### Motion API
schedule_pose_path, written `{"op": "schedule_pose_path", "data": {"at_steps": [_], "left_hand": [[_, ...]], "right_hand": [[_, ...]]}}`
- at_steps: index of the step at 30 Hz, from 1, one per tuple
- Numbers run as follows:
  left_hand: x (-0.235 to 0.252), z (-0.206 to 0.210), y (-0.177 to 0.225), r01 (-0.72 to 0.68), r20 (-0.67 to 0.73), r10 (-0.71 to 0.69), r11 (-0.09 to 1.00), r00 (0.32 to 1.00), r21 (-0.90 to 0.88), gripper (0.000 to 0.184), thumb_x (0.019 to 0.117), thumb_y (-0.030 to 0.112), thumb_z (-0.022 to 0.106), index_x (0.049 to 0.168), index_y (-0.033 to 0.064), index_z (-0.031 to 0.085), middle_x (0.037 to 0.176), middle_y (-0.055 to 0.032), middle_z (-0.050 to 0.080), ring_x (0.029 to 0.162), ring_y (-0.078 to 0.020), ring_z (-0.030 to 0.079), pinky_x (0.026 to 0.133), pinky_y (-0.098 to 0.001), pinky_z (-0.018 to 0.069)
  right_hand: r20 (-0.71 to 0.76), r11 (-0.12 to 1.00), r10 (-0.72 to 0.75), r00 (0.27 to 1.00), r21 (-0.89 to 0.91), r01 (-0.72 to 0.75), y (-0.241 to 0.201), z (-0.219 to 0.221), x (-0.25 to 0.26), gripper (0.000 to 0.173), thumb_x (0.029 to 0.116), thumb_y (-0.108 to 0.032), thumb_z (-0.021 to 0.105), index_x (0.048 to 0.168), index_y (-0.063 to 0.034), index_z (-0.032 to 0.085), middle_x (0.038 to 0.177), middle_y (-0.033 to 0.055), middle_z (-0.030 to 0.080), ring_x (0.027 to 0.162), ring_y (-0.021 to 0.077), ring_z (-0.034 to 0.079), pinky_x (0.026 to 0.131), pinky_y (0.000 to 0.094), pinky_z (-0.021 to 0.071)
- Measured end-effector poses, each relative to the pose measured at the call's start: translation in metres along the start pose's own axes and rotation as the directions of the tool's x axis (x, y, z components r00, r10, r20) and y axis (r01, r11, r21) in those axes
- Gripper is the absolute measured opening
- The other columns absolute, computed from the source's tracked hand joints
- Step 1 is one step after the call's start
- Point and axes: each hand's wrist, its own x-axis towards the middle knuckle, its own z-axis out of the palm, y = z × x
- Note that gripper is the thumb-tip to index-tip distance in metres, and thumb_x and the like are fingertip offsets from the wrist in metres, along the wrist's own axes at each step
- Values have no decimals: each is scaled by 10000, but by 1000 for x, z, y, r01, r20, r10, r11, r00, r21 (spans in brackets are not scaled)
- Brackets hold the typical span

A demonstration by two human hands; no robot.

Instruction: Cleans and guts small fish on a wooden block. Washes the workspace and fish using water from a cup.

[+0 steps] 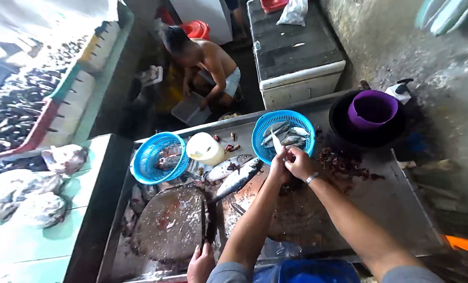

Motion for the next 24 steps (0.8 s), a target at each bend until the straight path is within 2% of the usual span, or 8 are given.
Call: {"op": "schedule_pose_path", "data": {"at_steps": [2, 5, 8, 11, 14, 19, 22, 24], "left_hand": [[-19, -4, -1, 2, 17, -1, 999, 1000, -48, 488, 1066, 553, 405, 1136, 126, 631, 937, -54, 679, 833, -168, 667, 761, -393, 588], [-41, -6, -7, -54, -66, 51, 997, 997, -49, 472, 1061, 545, 416, 1087, 121, 623, 877, -62, 676, 757, -176, 655, 689, -391, 578], [-55, -12, -13, -148, -136, 146, 989, 980, -7, 360, 1067, 445, 503, 1324, 193, 497, 978, -60, 657, 830, -190, 660, 730, -416, 583], [-68, -13, -22, -191, -146, 199, 979, 969, 65, 394, 1062, 407, 538, 1398, 218, 458, 965, -68, 669, 797, -186, 669, 694, -397, 588], [-78, -16, -31, -209, -124, 215, 976, 969, 58, 358, 1078, 359, 513, 1390, 186, 476, 1028, -67, 681, 876, -179, 674, 786, -396, 584], [-85, -34, -50, -215, -203, 209, 977, 957, -7, 316, 1090, 356, 478, 1314, 140, 535, 1018, -77, 681, 907, -199, 675, 823, -426, 579], [-87, -36, -55, -195, -306, 230, 970, 924, 142, 299, 1094, 329, 479, 1282, 104, 538, 906, -87, 672, 798, -193, 663, 746, -402, 576], [-88, -32, -54, -183, -341, 282, 938, 897, 295, 316, 1091, 283, 503, 1340, 88, 516, 954, -99, 680, 829, -189, 666, 758, -390, 572]], "right_hand": [[-23, 997, -25, 999, 66, 26, 0, 7, -12, 141, 826, -42, 715, 959, -7, 682, 970, 151, 689, 860, 282, 679, 773, 522, 580], [0, 992, 24, 1000, 122, -24, 1, 15, -29, 113, 862, -46, 715, 965, 0, 718, 1028, 159, 705, 932, 284, 693, 846, 521, 584], [121, 977, 82, 989, 185, -104, 2, 17, -44, 185, 865, -137, 735, 1003, -15, 723, 1049, 155, 699, 840, 264, 697, 766, 502, 611], [245, 953, 144, 959, 228, -201, 2, 16, -52, 259, 878, -184, 781, 1077, -25, 734, 967, 154, 722, 755, 261, 700, 715, 492, 614], [319, 964, 142, 937, 171, -205, 7, 22, -55, 280, 899, -185, 753, 1098, 3, 697, 953, 188, 707, 852, 314, 692, 812, 557, 580], [359, 994, 84, 929, 29, -101, 14, 44, -67, 289, 978, -215, 654, 1123, 32, 688, 1097, 233, 700, 1065, 373, 678, 977, 581, 533], [388, 990, 135, 912, -96, -106, 9, 49, -73, 278, 1019, -189, 581, 1185, 4, 692, 1202, 215, 697, 1169, 378, 658, 1026, 590, 509], [390, 975, 182, 903, -192, -113, 4, 45, -75, 277, 1011, -159, 580, 1228, -30, 695, 1271, 186, 684, 1185, 386, 651, 1006, 623, 508]]}}
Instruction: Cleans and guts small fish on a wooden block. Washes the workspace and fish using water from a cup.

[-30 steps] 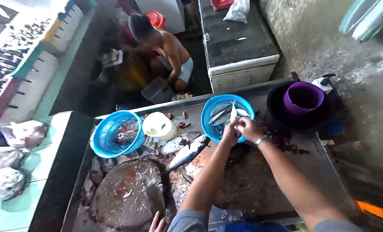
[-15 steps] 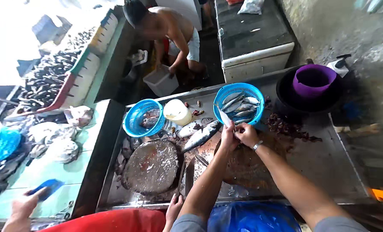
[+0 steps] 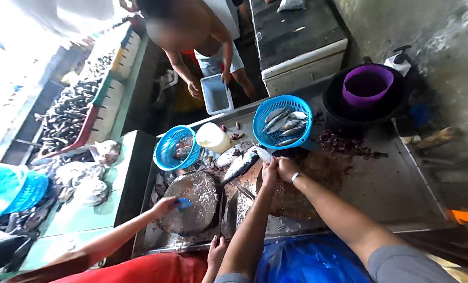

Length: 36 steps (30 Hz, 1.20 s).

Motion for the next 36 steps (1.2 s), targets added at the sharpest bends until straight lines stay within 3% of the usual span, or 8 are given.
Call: {"op": "schedule_pose_path", "data": {"at_steps": [4, 8, 11, 18, 22, 25, 28, 36], "left_hand": [[5, 1, -5, -157, 63, 147, 964, 987, 213, 435, 1063, 335, 559, 1422, 105, 468, 1160, -112, 676, 1013, -211, 668, 887, -441, 569], [9, 7, 0, -129, 138, 88, 938, 987, 323, 536, 1034, 492, 567, 1460, 195, 438, 1111, -74, 680, 942, -179, 669, 829, -414, 576], [8, 22, 1, -86, 117, 52, 950, 992, 301, 528, 1013, 575, 556, 1395, 217, 499, 975, -60, 689, 826, -171, 667, 732, -392, 576], [5, 46, -6, -241, -32, 302, 817, 953, 524, 590, 1028, 510, 568, 1464, 145, 413, 1253, -120, 651, 1089, -243, 661, 912, -498, 563], [5, 40, 13, -230, 156, 175, 840, 972, 492, 564, 1035, 490, 567, 1492, 200, 410, 1197, -98, 673, 987, -212, 680, 839, -453, 587], [1, 39, 27, -124, 227, 26, 894, 973, 430, 538, 1015, 580, 552, 1457, 286, 463, 1079, -58, 690, 853, -176, 677, 739, -395, 587], [-6, 58, 30, -141, 189, 74, 916, 979, 375, 492, 1038, 545, 524, 1398, 211, 493, 1032, -47, 672, 835, -150, 658, 732, -366, 577], [-13, 102, 20, -91, 112, 52, 921, 992, 380, 486, 1035, 534, 542, 1366, 188, 456, 843, -84, 634, 645, -186, 612, 573, -366, 543]], "right_hand": [[-14, 973, -54, 998, -224, 49, 2, -22, -4, 217, 915, -140, 705, 1105, -38, 723, 1239, 175, 666, 1030, 412, 681, 828, 663, 555], [43, 977, -174, 984, 130, 167, 25, -37, 7, 243, 977, -179, 648, 1059, 36, 725, 1192, 237, 647, 1097, 391, 640, 947, 610, 526], [30, 986, -148, 989, -73, 150, 25, -46, -1, 280, 1027, -222, 574, 1107, 14, 702, 1232, 217, 648, 1059, 404, 676, 876, 628, 559], [-161, 950, -113, 981, -307, 59, 22, -45, -9, 257, 900, -58, 715, 1156, -47, 693, 1187, 211, 657, 924, 430, 689, 715, 631, 578], [-102, 959, -221, 970, 156, 235, 40, -60, -5, 315, 1032, -125, 553, 1314, 0, 618, 1296, 207, 627, 1102, 364, 667, 935, 585, 557], [-63, 867, -249, 966, 430, 252, 56, -61, -8, 265, 1085, -194, 512, 1281, -40, 605, 1049, 195, 701, 866, 310, 708, 779, 536, 599], [-183, 796, -238, 954, 526, 299, 64, -59, -19, 238, 1095, -241, 505, 1127, -49, 641, 879, 144, 665, 671, 245, 646, 611, 450, 573], [-475, 702, 196, 858, 679, 216, 77, -50, -44, 341, 1094, -423, 483, 1189, -133, 635, 989, 94, 679, 809, 204, 655, 703, 445, 574]]}}
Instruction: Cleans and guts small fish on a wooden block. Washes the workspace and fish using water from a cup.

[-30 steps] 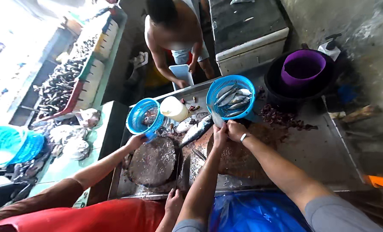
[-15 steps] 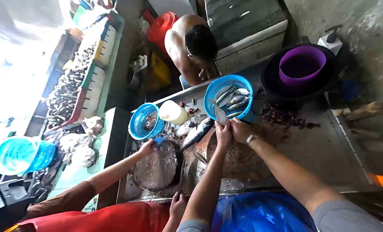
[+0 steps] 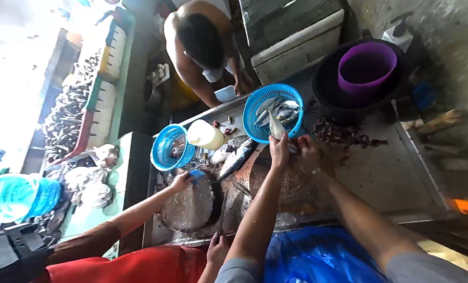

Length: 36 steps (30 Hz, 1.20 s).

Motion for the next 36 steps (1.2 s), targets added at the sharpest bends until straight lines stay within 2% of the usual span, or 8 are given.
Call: {"op": "schedule_pose_path", "data": {"at_steps": [6, 9, 14, 19, 26, 31, 34, 36], "left_hand": [[42, -27, -28, 64, -189, -52, 996, 981, 59, 499, 1053, 372, 569, 1392, 35, 425, 924, -142, 640, 743, -216, 644, 669, -409, 576], [51, -62, -37, 146, -157, -109, 957, 982, 249, 598, 1037, 404, 591, 1454, 24, 394, 1091, -200, 662, 936, -271, 669, 826, -471, 572], [38, -83, -32, 140, -42, -136, 869, 990, 475, 618, 989, 459, 645, 1444, 89, 448, 1121, -195, 673, 942, -308, 666, 810, -521, 556], [18, -63, -11, 113, 150, -186, 910, 971, 398, 563, 1004, 438, 642, 1450, 140, 470, 1184, -152, 682, 992, -265, 681, 860, -480, 570], [18, -64, -24, 124, 78, -144, 966, 986, 226, 545, 1002, 591, 567, 1418, 250, 480, 918, -86, 656, 691, -188, 615, 617, -389, 540], [29, -89, -50, 155, 93, -239, 835, 967, 528, 584, 1015, 447, 611, 1443, 83, 450, 1046, -181, 687, 835, -283, 680, 749, -490, 581], [41, -82, -48, -13, 176, -203, 618, 963, 786, 494, 974, 459, 673, 1289, 79, 639, 1234, -164, 661, 1115, -305, 663, 974, -560, 545], [63, -74, -44, -173, 201, 4, 523, 980, 835, 366, 967, 417, 679, 1218, 151, 692, 1218, -103, 681, 1137, -284, 653, 972, -548, 545]], "right_hand": [[-91, 978, -141, 986, 142, 153, -28, -57, -3, 314, 1115, -314, 448, 1167, -51, 612, 853, 64, 627, 628, 164, 606, 631, 406, 601], [-126, 954, -252, 960, -201, 224, -45, -115, 1, 323, 1112, -288, 456, 1141, -10, 619, 857, 103, 662, 638, 207, 653, 635, 428, 617], [-182, 549, 212, 960, -791, -271, 12, -160, 20, 502, 1001, -202, 622, 1462, -28, 524, 1423, 346, 520, 1231, 571, 560, 947, 777, 451], [254, 897, -35, 967, -418, 142, 9, -49, 5, 498, 1057, -251, 563, 1490, -16, 491, 1436, 208, 582, 1149, 315, 681, 1001, 494, 567], [412, 981, 165, 896, 23, -191, 2, 14, 13, 413, 1121, -333, 397, 1134, 8, 631, 767, 95, 565, 614, 182, 560, 604, 385, 548], [313, 952, -272, 910, -52, 302, -69, -68, 12, 375, 1116, -328, 394, 981, -56, 614, 680, 23, 546, 570, 144, 559, 556, 352, 540], [337, 520, -48, 940, -796, 311, -32, -129, 23, 265, 1017, -228, 613, 1200, -47, 675, 1105, 243, 685, 913, 419, 691, 766, 587, 583], [167, 337, 387, 907, -941, 30, 5, -150, 26, 637, 942, -188, 715, 1532, -122, 486, 1623, 311, 300, 1334, 608, 453, 990, 803, 409]]}}
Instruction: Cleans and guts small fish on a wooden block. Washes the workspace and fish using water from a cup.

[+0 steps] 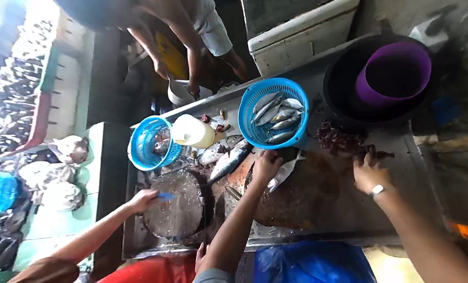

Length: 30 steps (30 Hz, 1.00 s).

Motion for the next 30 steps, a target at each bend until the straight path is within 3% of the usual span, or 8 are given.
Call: {"op": "schedule_pose_path", "data": {"at_steps": [3, 7, 11, 18, 21, 24, 26, 30], "left_hand": [[67, -14, 13, -69, -41, 72, 994, 997, 80, 273, 980, 289, 655, 1198, 143, 729, 1236, -93, 699, 1237, -330, 602, 1022, -572, 501], [152, 7, -5, -94, 235, 51, 980, 971, 174, 325, 912, 283, 732, 1219, 179, 741, 1206, -148, 722, 1176, -387, 655, 972, -670, 510], [173, 13, 14, -126, 404, -55, 905, 913, 407, 274, 888, 181, 757, 1147, 94, 724, 1161, -212, 701, 1102, -438, 666, 865, -675, 545], [165, -7, 4, 35, 341, -6, 996, 940, -77, 374, 1051, 254, 524, 1334, 24, 605, 1211, -258, 670, 1138, -410, 654, 973, -640, 499], [134, -24, 27, 138, 215, -2, 774, 977, -619, 439, 998, 149, 522, 1422, 33, 521, 1153, -198, 664, 946, -278, 655, 817, -487, 552], [93, -19, 54, 132, 150, -3, 494, 989, -859, 475, 995, 276, 588, 1445, 168, 483, 984, -94, 660, 697, -177, 624, 611, -359, 551], [78, -7, 78, 152, 164, 6, 339, 986, -929, 496, 1005, 232, 638, 1455, 122, 459, 930, -97, 648, 651, -177, 616, 568, -338, 554], [40, 8, 114, 195, 226, 55, 340, 973, -920, 466, 993, 215, 666, 1390, 50, 486, 925, -103, 653, 641, -171, 624, 545, -317, 553]], "right_hand": [[-303, 994, -88, 949, 38, 104, -1, -2, 3, 385, 953, -188, 660, 1331, -112, 670, 1550, 225, 456, 1251, 436, 605, 967, 609, 548], [-709, 937, -311, 633, -118, 328, -35, -62, 21, 268, 983, -198, 560, 1135, -51, 724, 1300, 212, 628, 1219, 395, 600, 1003, 531, 521], [-183, 997, -76, 980, -10, 76, -36, -136, 81, 283, 1045, -113, 496, 1217, -25, 702, 1258, 246, 659, 1202, 443, 623, 995, 657, 494], [478, 875, 108, 872, -462, 145, 28, -104, 214, 292, 990, -155, 668, 1144, 92, 684, 1212, 310, 660, 1192, 481, 614, 1015, 688, 440], [281, 942, -54, 958, -303, 141, 23, -107, 202, 128, 937, -65, 675, 995, 36, 728, 1038, 266, 706, 1038, 460, 675, 896, 697, 513], [-101, 990, -100, 990, 92, 109, -34, -141, 134, 448, 1067, -346, 562, 937, 52, 723, 948, 278, 702, 940, 460, 687, 848, 699, 517], [-433, 950, -204, 878, 131, 285, -61, -180, 101, 338, 992, -313, 682, 932, 20, 682, 975, 228, 652, 897, 397, 662, 804, 625, 548], [-880, 946, -168, 445, -16, 325, -94, -316, 58, 493, 971, -227, 636, 1397, 6, 553, 1332, 284, 591, 1176, 411, 625, 995, 542, 529]]}}
